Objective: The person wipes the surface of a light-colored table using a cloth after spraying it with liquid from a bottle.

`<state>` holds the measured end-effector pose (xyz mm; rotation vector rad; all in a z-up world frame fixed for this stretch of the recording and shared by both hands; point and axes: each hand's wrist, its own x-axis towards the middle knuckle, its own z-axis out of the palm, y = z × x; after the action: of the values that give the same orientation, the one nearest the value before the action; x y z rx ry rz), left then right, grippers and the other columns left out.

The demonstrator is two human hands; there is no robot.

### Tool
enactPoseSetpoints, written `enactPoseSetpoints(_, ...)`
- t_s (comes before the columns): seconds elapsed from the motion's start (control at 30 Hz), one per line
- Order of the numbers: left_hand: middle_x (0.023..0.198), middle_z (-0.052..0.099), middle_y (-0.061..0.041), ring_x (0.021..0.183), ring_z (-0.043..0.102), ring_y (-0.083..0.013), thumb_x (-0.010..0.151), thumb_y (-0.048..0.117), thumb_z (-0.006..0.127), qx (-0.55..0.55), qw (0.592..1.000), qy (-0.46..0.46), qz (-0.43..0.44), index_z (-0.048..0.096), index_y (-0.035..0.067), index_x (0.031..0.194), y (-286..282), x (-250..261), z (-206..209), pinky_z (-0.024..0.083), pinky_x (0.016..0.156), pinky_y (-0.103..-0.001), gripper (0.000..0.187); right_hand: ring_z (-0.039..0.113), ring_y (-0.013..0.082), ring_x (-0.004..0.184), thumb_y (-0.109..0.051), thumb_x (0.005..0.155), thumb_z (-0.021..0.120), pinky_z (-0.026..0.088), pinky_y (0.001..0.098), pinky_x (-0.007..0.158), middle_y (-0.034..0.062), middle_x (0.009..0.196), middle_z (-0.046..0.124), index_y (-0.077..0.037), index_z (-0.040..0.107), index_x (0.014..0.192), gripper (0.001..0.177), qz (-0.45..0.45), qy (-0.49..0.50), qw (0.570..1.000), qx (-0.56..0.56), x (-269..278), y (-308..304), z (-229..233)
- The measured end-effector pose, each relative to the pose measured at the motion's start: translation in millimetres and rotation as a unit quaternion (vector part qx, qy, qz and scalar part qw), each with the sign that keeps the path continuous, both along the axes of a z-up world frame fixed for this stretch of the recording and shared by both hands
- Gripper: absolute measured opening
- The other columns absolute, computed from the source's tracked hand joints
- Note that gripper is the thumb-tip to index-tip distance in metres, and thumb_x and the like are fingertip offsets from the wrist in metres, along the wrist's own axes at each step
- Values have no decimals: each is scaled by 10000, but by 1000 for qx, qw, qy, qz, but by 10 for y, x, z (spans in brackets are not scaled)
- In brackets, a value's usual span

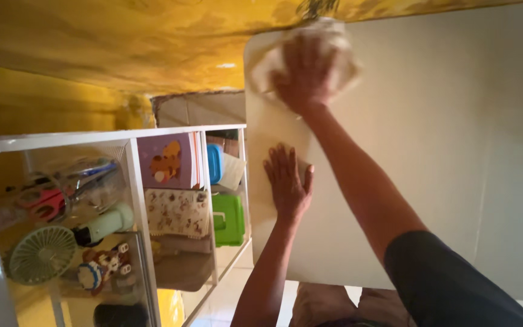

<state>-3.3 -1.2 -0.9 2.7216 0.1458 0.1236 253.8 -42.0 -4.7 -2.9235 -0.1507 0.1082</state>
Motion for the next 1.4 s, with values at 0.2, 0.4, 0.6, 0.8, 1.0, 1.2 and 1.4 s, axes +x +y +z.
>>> enactPoseSetpoints(0.2, 1668, 279, -251, 1571, 197, -461, 1060, 470, 493, 0, 1000, 13, 7, 386, 20, 1558, 13, -17, 36, 123, 1279, -622, 680, 53, 303, 1608, -670, 1033, 366, -73, 662, 1232, 37, 1751, 166, -287, 359, 1632, 711, 301, -79, 950, 34, -91, 204, -187)
enactPoseSetpoints(0.4, 1665, 296, -255, 1570, 218, -443, 1059, 484, 499, 2, 1000, -8, 5, 392, 26, 1572, 76, -11, 8, 136, 1278, -610, 696, 86, 257, 1619, -770, 1007, 366, -102, 573, 1263, 13, 1742, 210, -294, 417, 1600, 762, 374, -53, 925, 38, -126, -641, -258)
enactPoseSetpoints(0.6, 1656, 314, -256, 1565, 231, -431, 1051, 446, 530, 4, 1000, -29, 10, 407, 38, 1555, 68, 6, 35, 148, 1266, -608, 661, 23, 339, 1592, -663, 973, 450, -72, 721, 1161, 138, 1751, 172, -205, 412, 1620, 793, 149, -51, 984, 79, -19, -2308, -125)
enactPoseSetpoints(0.8, 1668, 291, -247, 1574, 214, -427, 1055, 445, 532, 3, 999, -40, 6, 393, 42, 1550, 62, 5, 25, 150, 1274, -611, 653, 159, 264, 1653, -574, 1076, 465, 48, 660, 1304, 56, 1663, 304, -177, 458, 1518, 594, -137, 42, 990, 6, -411, -3065, 181)
enactPoseSetpoints(1.0, 1688, 214, -268, 1584, 167, -470, 1073, 493, 450, -41, 998, -35, 14, 317, 7, 1588, 65, -14, -38, 121, 1289, -614, 721, 233, 285, 1580, -627, 996, 483, 109, 651, 1249, 69, 1612, 365, -191, 495, 1487, 657, -139, -7, 990, -11, -451, -2015, 25)
enactPoseSetpoints(1.2, 1710, 96, -295, 1602, 51, -486, 1077, 608, 264, -107, 990, -82, 48, 215, -49, 1609, 93, -109, -145, 22, 1298, -618, 847, 307, 305, 1508, -679, 915, 501, 169, 642, 1194, 82, 1561, 425, -206, 532, 1457, 720, 60, -71, 996, 2, -491, -170, 128)
enactPoseSetpoints(1.4, 1721, 115, -279, 1622, 51, -468, 1067, 619, 202, -115, 982, -118, 88, 207, -48, 1622, 138, -150, -141, 2, 1321, -611, 868, 382, 326, 1435, -732, 834, 519, 229, 633, 1138, 95, 1510, 486, -220, 569, 1426, 784, 367, -190, 909, 59, -856, 165, 62)
